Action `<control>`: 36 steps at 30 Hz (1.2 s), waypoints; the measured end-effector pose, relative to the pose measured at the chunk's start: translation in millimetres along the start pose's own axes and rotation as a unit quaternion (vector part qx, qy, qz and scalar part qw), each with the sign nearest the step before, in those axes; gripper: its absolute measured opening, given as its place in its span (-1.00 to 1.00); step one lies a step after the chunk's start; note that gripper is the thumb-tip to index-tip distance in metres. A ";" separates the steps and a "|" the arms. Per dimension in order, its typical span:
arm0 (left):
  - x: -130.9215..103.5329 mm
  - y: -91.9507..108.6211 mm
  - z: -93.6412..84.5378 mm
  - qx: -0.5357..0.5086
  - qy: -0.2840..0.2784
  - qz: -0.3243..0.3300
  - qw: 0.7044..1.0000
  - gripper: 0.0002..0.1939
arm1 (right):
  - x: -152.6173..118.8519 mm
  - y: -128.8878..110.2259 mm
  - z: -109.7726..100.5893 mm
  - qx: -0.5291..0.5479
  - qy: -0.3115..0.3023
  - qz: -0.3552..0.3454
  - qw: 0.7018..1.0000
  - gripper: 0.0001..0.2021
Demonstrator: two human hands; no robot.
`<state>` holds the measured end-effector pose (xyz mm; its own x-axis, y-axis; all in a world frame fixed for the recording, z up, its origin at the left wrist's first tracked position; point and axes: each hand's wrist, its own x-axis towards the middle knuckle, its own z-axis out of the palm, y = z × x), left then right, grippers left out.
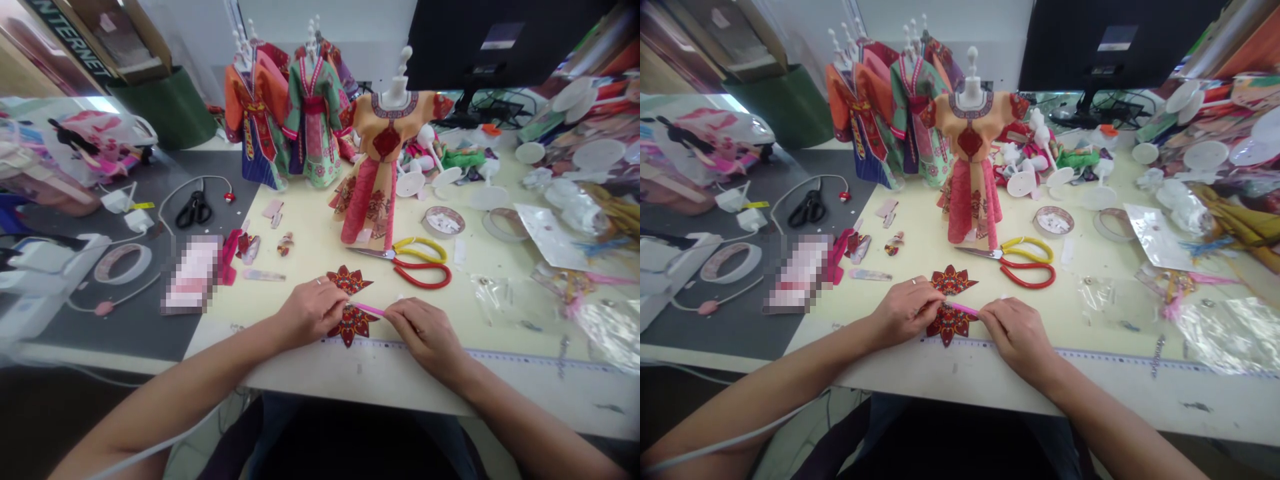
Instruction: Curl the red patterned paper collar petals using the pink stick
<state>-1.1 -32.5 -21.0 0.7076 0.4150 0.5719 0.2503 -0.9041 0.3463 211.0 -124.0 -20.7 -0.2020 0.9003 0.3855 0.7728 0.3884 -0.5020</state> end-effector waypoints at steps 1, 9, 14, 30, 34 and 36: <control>-0.7 0.3 0.1 0.026 0.002 0.009 1.000 -0.89 | 0.0 -0.2 0.0 -0.001 -0.001 0.000 1.000 -0.82; 0.8 6.0 -2.2 -0.026 -0.009 -0.070 0.997 -0.86 | 1.2 -1.7 -1.0 0.000 -0.006 0.023 1.000 -0.81; 6.3 7.6 -7.1 -0.229 -0.098 -0.312 0.917 -0.84 | -0.9 -0.2 0.0 0.022 0.008 0.013 1.000 -0.87; 6.4 -8.5 -10.3 -0.369 -0.023 -0.367 0.853 -0.63 | 0.6 -0.8 -2.0 0.031 0.074 -0.011 0.997 -0.93; 12.2 -12.7 -15.7 -0.373 -0.014 -0.376 0.848 -0.70 | 0.8 -1.0 -3.8 0.011 0.096 -0.010 0.995 -0.95; 14.2 -14.9 -18.5 -0.383 0.002 -0.378 0.843 -0.80 | 0.7 -0.1 -3.9 0.000 0.106 0.001 0.994 -0.96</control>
<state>-7.1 -11.2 -4.2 0.5344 0.8449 -0.0244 0.1273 -0.0520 0.9905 213.1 -124.2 -17.4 -0.0687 0.8398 0.5385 0.7731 0.3860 -0.5034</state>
